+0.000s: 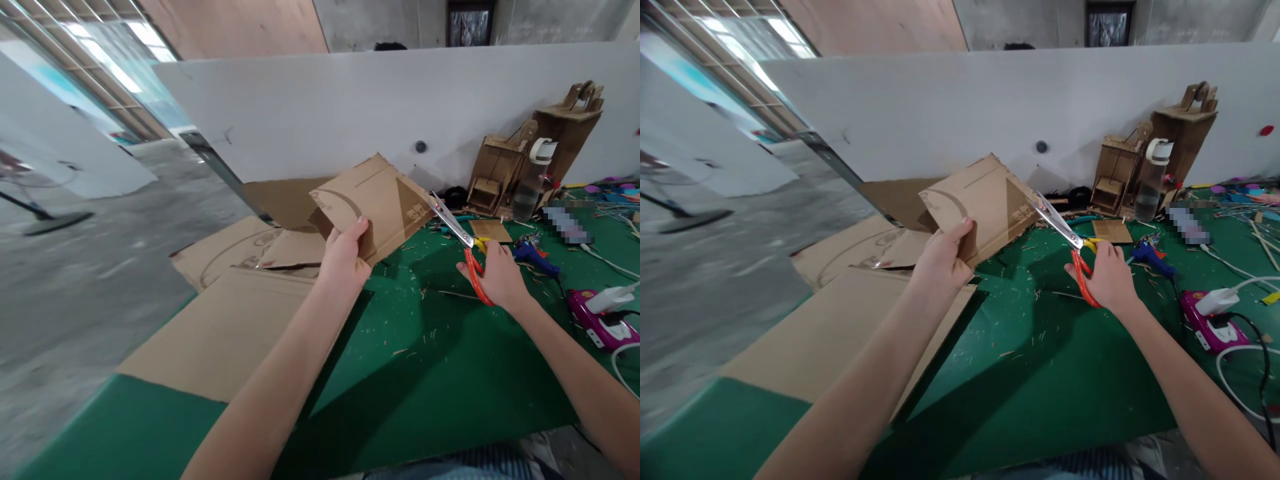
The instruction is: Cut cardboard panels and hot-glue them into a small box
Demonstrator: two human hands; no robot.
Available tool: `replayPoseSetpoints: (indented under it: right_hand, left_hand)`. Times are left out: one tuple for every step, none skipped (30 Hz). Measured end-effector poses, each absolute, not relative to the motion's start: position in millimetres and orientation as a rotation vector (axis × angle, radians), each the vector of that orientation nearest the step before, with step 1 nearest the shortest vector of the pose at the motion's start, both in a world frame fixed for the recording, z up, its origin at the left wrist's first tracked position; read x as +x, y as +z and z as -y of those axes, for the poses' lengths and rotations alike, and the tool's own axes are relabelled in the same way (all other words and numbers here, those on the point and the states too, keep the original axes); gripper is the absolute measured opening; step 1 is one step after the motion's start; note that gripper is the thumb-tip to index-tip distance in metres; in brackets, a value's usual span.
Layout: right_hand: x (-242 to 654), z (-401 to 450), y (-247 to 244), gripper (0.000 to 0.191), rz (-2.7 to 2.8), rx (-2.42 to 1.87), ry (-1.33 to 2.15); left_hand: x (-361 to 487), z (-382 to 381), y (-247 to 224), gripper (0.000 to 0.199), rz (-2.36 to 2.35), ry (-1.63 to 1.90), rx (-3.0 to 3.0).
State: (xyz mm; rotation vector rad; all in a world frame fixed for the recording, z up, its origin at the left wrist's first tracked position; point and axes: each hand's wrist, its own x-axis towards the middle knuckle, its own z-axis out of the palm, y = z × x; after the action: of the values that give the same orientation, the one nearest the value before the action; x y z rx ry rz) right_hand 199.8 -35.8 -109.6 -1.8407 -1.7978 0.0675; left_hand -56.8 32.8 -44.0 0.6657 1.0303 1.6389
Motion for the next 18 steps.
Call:
replayPoseSetpoints:
  right_hand:
    - [200, 36, -110, 0.064, 1.799, -1.853, 0.063]
    - [200, 37, -110, 0.064, 1.800, -1.862, 0.058]
    - [200, 37, -110, 0.064, 1.803, -1.867, 0.052]
    - [200, 37, -110, 0.064, 1.804, -1.871, 0.046]
    - [200, 37, -110, 0.064, 1.801, -1.872, 0.039]
    - [199, 38, -110, 0.064, 1.792, -1.872, 0.030]
    - [199, 38, -110, 0.064, 1.781, -1.874, 0.020]
    - [199, 38, -109, 0.064, 1.771, -1.876, 0.007]
    - [200, 38, -109, 0.063, 1.764, -1.877, -0.009]
    - [200, 38, -109, 0.063, 1.761, -1.878, -0.028]
    - [201, 38, -109, 0.062, 1.763, -1.880, -0.047]
    - [202, 38, -110, 0.062, 1.769, -1.884, -0.067]
    - [202, 38, -110, 0.061, 1.778, -1.888, -0.085]
    - [203, 37, -110, 0.061, 1.786, -1.892, -0.102]
    - [203, 37, -111, 0.060, 1.794, -1.896, -0.117]
    - [203, 37, -111, 0.060, 1.800, -1.899, -0.129]
    - [203, 37, -111, 0.060, 1.804, -1.900, -0.139]
    - [202, 37, -112, 0.060, 1.805, -1.900, -0.148]
  left_hand:
    - [-59, -35, -45, 0.023, -1.025, 1.639, 0.666]
    - [-61, -36, -46, 0.023, -1.019, 1.636, 0.670]
    - [-62, -37, -46, 0.024, -1.013, 1.630, 0.673]
    - [-62, -37, -45, 0.024, -1.008, 1.622, 0.672]
    - [-62, -36, -44, 0.024, -1.003, 1.614, 0.666]
    - [-61, -35, -42, 0.024, -1.003, 1.612, 0.649]
    - [-59, -33, -40, 0.024, -1.004, 1.616, 0.624]
    - [-56, -31, -38, 0.024, -1.007, 1.625, 0.596]
    - [-54, -28, -36, 0.024, -1.009, 1.633, 0.571]
    - [-51, -26, -34, 0.023, -1.010, 1.638, 0.550]
    - [-49, -24, -32, 0.022, -1.010, 1.638, 0.535]
    - [-48, -23, -31, 0.021, -1.006, 1.638, 0.525]
    - [-46, -21, -29, 0.020, -1.002, 1.640, 0.520]
    - [-46, -21, -29, 0.019, -1.001, 1.645, 0.516]
    - [-45, -20, -28, 0.019, -1.001, 1.651, 0.515]
    - [-45, -20, -28, 0.019, -1.004, 1.655, 0.518]
    - [-46, -19, -28, 0.019, -1.012, 1.659, 0.522]
    - [-46, -19, -28, 0.020, -1.022, 1.662, 0.531]
